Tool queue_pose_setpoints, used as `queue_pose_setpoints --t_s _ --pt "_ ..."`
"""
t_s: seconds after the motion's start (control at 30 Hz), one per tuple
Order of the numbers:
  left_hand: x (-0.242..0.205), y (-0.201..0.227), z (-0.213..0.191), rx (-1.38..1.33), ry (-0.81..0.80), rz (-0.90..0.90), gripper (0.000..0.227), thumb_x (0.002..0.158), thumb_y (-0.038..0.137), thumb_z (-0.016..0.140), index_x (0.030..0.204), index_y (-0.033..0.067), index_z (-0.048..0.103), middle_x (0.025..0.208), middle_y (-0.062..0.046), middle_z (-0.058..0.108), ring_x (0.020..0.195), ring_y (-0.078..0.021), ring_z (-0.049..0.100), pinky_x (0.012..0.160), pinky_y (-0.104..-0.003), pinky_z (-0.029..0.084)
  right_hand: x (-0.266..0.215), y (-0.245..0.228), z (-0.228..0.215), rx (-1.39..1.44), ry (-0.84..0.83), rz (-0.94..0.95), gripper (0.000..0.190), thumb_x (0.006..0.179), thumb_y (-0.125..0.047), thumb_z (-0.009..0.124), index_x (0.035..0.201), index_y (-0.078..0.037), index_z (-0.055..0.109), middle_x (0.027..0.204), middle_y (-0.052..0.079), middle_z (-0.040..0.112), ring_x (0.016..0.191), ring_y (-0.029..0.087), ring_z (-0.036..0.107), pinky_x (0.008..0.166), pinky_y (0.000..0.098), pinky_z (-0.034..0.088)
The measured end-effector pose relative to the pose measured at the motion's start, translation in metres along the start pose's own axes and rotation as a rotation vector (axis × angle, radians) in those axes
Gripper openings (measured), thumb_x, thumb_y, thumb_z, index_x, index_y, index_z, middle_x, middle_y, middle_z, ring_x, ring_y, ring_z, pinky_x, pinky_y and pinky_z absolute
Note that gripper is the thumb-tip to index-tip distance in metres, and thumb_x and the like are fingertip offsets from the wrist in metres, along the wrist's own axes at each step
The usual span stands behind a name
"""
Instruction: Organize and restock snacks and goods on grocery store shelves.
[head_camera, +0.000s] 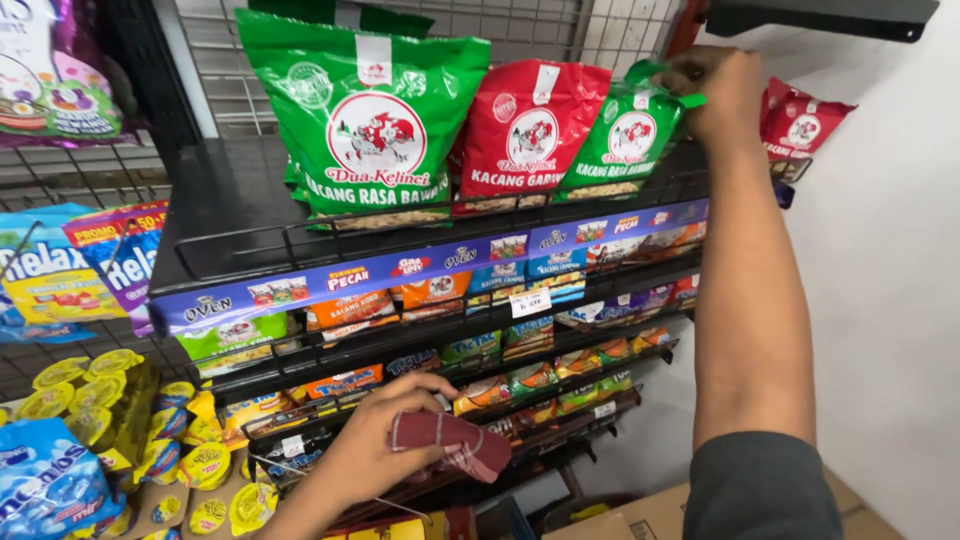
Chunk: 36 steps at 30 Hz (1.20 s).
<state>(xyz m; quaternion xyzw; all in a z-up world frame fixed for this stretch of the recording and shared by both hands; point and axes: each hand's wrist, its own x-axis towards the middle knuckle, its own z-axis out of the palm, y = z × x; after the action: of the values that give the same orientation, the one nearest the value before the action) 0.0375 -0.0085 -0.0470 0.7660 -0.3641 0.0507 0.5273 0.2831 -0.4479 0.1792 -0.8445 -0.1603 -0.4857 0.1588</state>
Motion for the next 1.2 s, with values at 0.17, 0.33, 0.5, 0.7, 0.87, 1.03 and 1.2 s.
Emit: queue_pose_setpoints --t_s 0.17,0.33,0.5,0.7,0.87,1.03,1.2 --pt "-0.008 -0.003 -0.003 0.024 0.024 0.029 0.025 0.074 0.012 0.086 0.092 0.0041 0.071 0.120 -0.007 0.069 0.102 -0.0231 0.074 0.086 -0.035 0.057 0.004 -0.016 -0.014 0.193 -0.107 0.001 0.031 0.088 -0.008 0.082 0.118 -0.005 0.075 0.110 0.019 0.074 0.088 0.025 0.073 0.075 0.0373 0.058" --pt "-0.011 0.004 -0.008 0.014 0.022 -0.112 0.025 0.072 0.014 0.085 0.091 0.0050 0.072 0.120 -0.005 0.069 0.098 -0.0216 0.075 0.082 -0.034 0.058 -0.003 0.014 -0.012 -0.013 -0.117 -0.010 0.042 0.078 -0.004 0.077 0.119 -0.007 0.075 0.113 0.020 0.073 0.084 0.030 0.071 0.067 0.0424 0.057" --pt "-0.011 0.000 -0.002 0.035 0.045 0.021 0.025 0.074 0.014 0.087 0.090 0.0041 0.071 0.120 -0.007 0.069 0.102 -0.0228 0.074 0.084 -0.035 0.057 -0.010 0.016 -0.003 0.100 -0.112 0.209 0.024 0.101 -0.024 0.079 0.113 -0.004 0.077 0.093 0.016 0.075 0.077 0.024 0.072 0.071 0.0386 0.054" --pt "-0.005 0.005 0.002 -0.020 0.003 -0.075 0.023 0.073 0.015 0.086 0.089 0.0055 0.073 0.121 -0.006 0.068 0.097 -0.0209 0.075 0.079 -0.033 0.058 -0.006 0.032 0.018 0.329 -0.112 0.128 0.026 0.101 -0.022 0.078 0.111 0.002 0.076 0.093 0.013 0.076 0.080 0.016 0.071 0.073 0.0319 0.055" --pt "-0.001 0.002 0.004 -0.003 -0.003 -0.030 0.023 0.073 0.014 0.086 0.090 0.0048 0.072 0.120 -0.007 0.069 0.099 -0.0224 0.074 0.083 -0.034 0.057 -0.003 0.037 0.031 0.506 -0.181 0.158 0.022 0.101 -0.016 0.077 0.113 0.003 0.075 0.097 0.011 0.077 0.085 0.012 0.069 0.077 0.0285 0.055" --pt "0.003 0.002 0.007 -0.003 -0.002 -0.032 0.023 0.073 0.013 0.086 0.090 0.0052 0.073 0.119 -0.006 0.071 0.101 -0.0231 0.074 0.086 -0.035 0.057 -0.007 0.021 0.012 0.611 -0.244 0.134 0.024 0.096 0.000 0.071 0.120 0.004 0.071 0.108 0.012 0.076 0.093 0.011 0.069 0.083 0.0271 0.056" --pt "0.000 0.001 0.005 -0.006 -0.041 -0.109 0.024 0.071 0.012 0.086 0.087 0.0050 0.069 0.122 -0.006 0.069 0.108 -0.0218 0.068 0.091 -0.035 0.055 -0.013 0.038 -0.017 0.725 -0.198 0.371 0.046 0.086 0.010 0.051 0.126 -0.006 0.067 0.116 0.007 0.075 0.099 0.016 0.074 0.080 0.0279 0.058"
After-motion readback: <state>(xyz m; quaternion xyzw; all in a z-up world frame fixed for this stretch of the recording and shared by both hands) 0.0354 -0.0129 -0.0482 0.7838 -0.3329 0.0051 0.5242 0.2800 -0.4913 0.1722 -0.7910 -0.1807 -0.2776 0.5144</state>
